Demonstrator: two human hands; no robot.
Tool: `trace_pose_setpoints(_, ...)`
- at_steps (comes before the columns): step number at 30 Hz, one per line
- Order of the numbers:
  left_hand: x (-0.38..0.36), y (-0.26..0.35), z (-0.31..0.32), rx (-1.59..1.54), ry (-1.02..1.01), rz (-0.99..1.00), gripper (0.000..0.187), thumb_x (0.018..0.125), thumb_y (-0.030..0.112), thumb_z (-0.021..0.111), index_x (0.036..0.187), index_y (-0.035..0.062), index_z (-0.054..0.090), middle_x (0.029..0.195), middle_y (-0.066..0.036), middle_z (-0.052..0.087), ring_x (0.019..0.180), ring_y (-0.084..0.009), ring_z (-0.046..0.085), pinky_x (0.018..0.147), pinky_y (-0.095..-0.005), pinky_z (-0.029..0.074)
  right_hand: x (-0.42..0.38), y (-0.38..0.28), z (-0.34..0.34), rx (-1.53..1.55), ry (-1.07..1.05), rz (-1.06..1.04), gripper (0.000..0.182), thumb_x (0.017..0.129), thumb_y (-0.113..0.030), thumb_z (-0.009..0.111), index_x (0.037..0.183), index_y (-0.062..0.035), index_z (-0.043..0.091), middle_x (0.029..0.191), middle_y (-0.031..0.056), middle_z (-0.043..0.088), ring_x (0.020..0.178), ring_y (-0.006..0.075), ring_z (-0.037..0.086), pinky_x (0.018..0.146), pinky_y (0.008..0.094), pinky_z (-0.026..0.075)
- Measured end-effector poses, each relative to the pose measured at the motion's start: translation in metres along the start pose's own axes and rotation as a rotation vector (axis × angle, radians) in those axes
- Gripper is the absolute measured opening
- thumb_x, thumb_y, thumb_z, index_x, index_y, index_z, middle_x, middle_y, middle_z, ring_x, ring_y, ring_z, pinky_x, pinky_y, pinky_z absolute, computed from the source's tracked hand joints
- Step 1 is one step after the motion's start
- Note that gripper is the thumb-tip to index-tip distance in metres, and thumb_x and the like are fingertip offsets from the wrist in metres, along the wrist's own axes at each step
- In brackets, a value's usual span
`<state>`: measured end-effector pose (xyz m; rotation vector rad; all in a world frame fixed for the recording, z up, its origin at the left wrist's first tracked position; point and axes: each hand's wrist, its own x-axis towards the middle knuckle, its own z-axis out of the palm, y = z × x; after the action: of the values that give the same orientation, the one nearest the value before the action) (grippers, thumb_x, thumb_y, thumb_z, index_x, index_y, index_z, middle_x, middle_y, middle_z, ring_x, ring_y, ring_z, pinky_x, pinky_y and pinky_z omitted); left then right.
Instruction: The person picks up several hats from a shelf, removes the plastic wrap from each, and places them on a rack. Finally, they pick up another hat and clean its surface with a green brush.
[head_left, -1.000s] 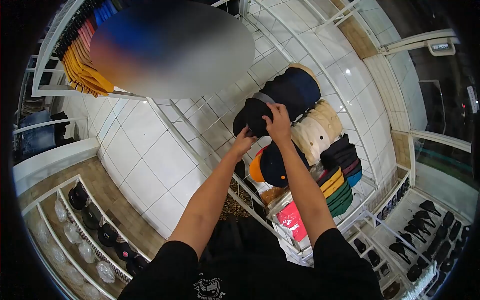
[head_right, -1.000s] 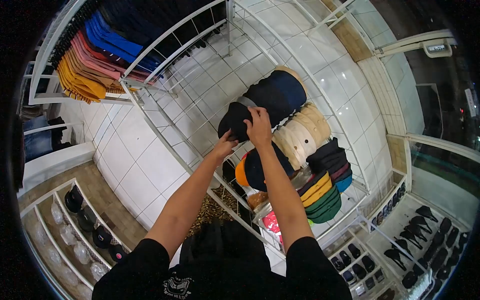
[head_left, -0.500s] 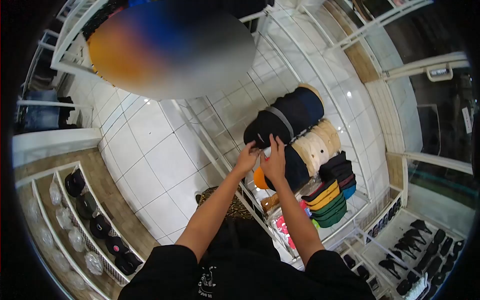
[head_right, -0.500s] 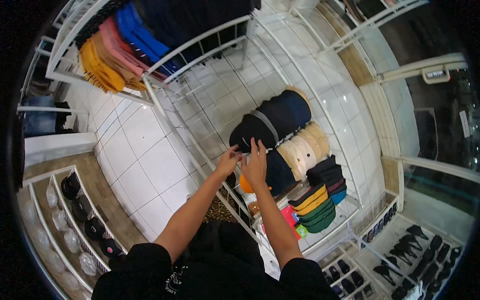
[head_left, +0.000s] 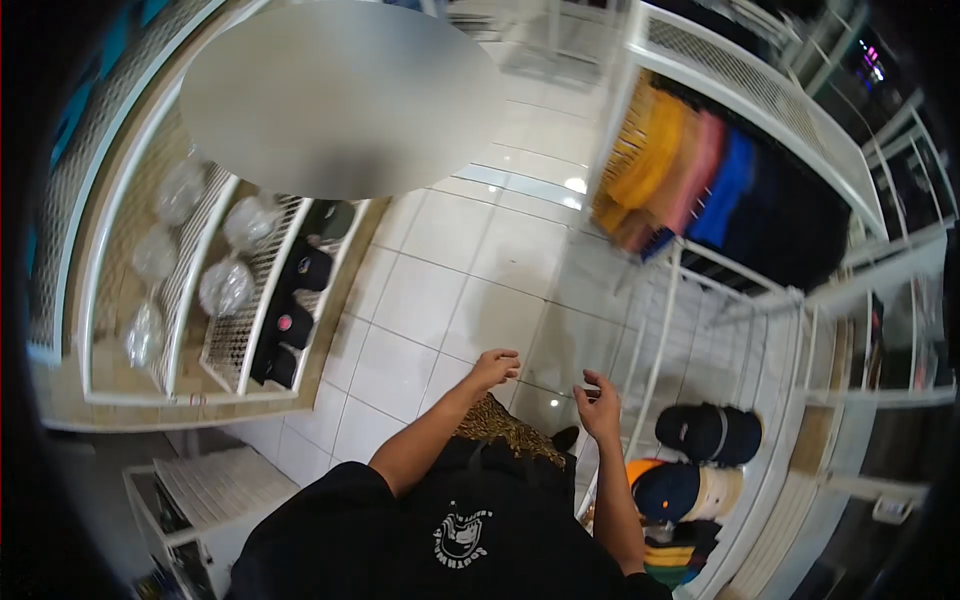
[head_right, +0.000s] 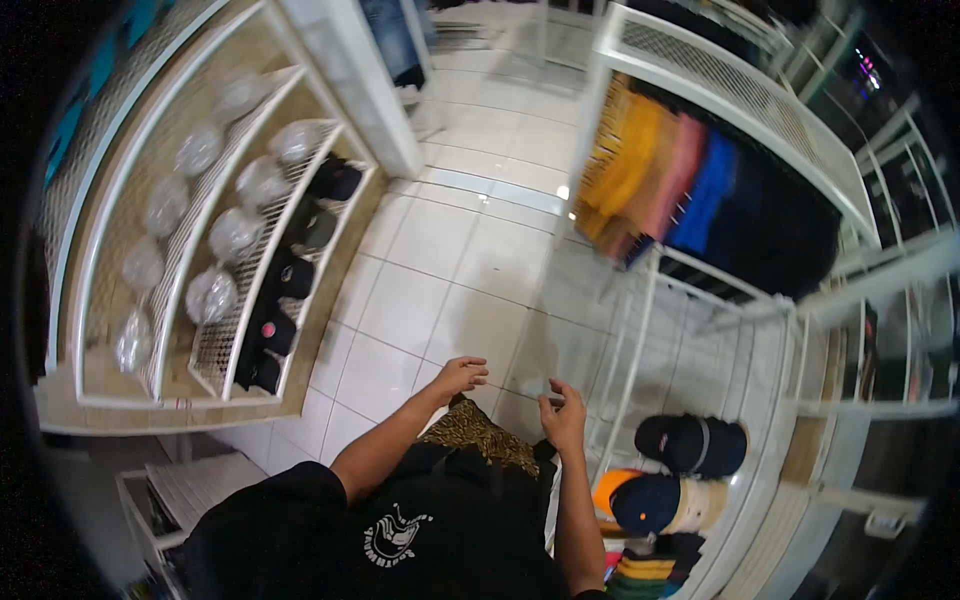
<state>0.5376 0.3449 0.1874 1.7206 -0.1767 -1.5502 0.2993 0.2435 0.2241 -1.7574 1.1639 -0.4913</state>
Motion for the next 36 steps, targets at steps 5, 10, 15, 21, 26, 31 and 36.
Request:
trace_pose_setpoints(5, -0.014, 0.028, -0.118, -0.196, 0.157, 0.165, 0.040, 0.093, 0.022, 0.062, 0.129, 0.0054, 0.056, 0.110, -0.007, 0.067, 0.094, -0.0149, 0.066, 0.075, -0.0268, 0.049, 0.046, -0.099, 0.084, 0.100, -0.224, 0.036, 0.038, 0.087, -0.016, 0.070, 0.122, -0.0018, 0.062, 0.106, 0.0137, 0.069, 0.089, 0.0202, 0.068, 0.076, 0.0317, 0.055)
trace_pose_setpoints(10, -0.051, 0.042, -0.184, -0.369, 0.346, 0.310, 0.043, 0.092, 0.026, 0.064, 0.131, 0.0071, 0.056, 0.116, -0.009, 0.067, 0.098, -0.0167, 0.065, 0.080, -0.0291, 0.049, 0.074, -0.160, 0.175, 0.140, -0.413, -0.074, 0.037, 0.088, -0.016, 0.070, 0.121, -0.0020, 0.063, 0.106, 0.0123, 0.069, 0.084, 0.0178, 0.066, 0.074, 0.0293, 0.053)
trace_pose_setpoints(15, -0.054, 0.035, -0.209, -0.461, 0.363, 0.253, 0.044, 0.093, 0.025, 0.064, 0.132, 0.0072, 0.055, 0.117, -0.009, 0.066, 0.101, -0.0178, 0.065, 0.083, -0.0310, 0.049, 0.120, -0.193, 0.242, 0.269, -0.616, -0.010, 0.032, 0.090, -0.016, 0.068, 0.119, -0.0032, 0.064, 0.105, 0.0093, 0.069, 0.086, 0.0142, 0.066, 0.073, 0.0290, 0.052)
trace_pose_setpoints(21, -0.030, 0.029, -0.235, -0.553, 0.428, 0.172, 0.040, 0.096, 0.023, 0.061, 0.132, 0.0068, 0.055, 0.117, -0.009, 0.066, 0.102, -0.0184, 0.064, 0.086, -0.0328, 0.048, 0.195, -0.218, 0.296, 0.449, -0.746, 0.225, 0.026, 0.091, -0.013, 0.064, 0.116, -0.0057, 0.065, 0.098, 0.0019, 0.066, 0.083, 0.0122, 0.064, 0.070, 0.0280, 0.050)
trace_pose_setpoints(26, 0.028, 0.060, -0.257, -0.632, 0.512, 0.109, 0.039, 0.097, 0.024, 0.059, 0.132, 0.0067, 0.055, 0.118, -0.010, 0.066, 0.104, -0.0196, 0.064, 0.089, -0.0341, 0.049, 0.290, -0.222, 0.361, 0.462, -0.806, 0.372, 0.029, 0.092, -0.020, 0.066, 0.117, -0.0054, 0.065, 0.100, 0.0043, 0.068, 0.084, 0.0144, 0.066, 0.070, 0.0279, 0.050)
trace_pose_setpoints(31, 0.126, 0.117, -0.320, -0.747, 0.574, 0.055, 0.040, 0.098, 0.024, 0.057, 0.134, 0.0065, 0.053, 0.121, -0.010, 0.064, 0.106, -0.0197, 0.065, 0.090, -0.0325, 0.049, 0.415, -0.227, 0.482, 0.555, -0.816, 0.419, 0.034, 0.092, -0.029, 0.066, 0.115, -0.0044, 0.064, 0.102, 0.0082, 0.069, 0.082, 0.0163, 0.066, 0.070, 0.0284, 0.052)
trace_pose_setpoints(36, 0.230, 0.176, -0.407, -0.983, 0.612, 0.268, 0.038, 0.101, 0.023, 0.050, 0.133, 0.0025, 0.050, 0.121, -0.011, 0.063, 0.106, -0.0216, 0.063, 0.090, -0.0334, 0.049, 0.497, -0.246, 0.595, 0.712, -0.880, 0.461, 0.045, 0.089, -0.035, 0.071, 0.110, 0.0029, 0.061, 0.104, 0.0123, 0.066, 0.085, 0.0180, 0.065, 0.074, 0.0304, 0.054)
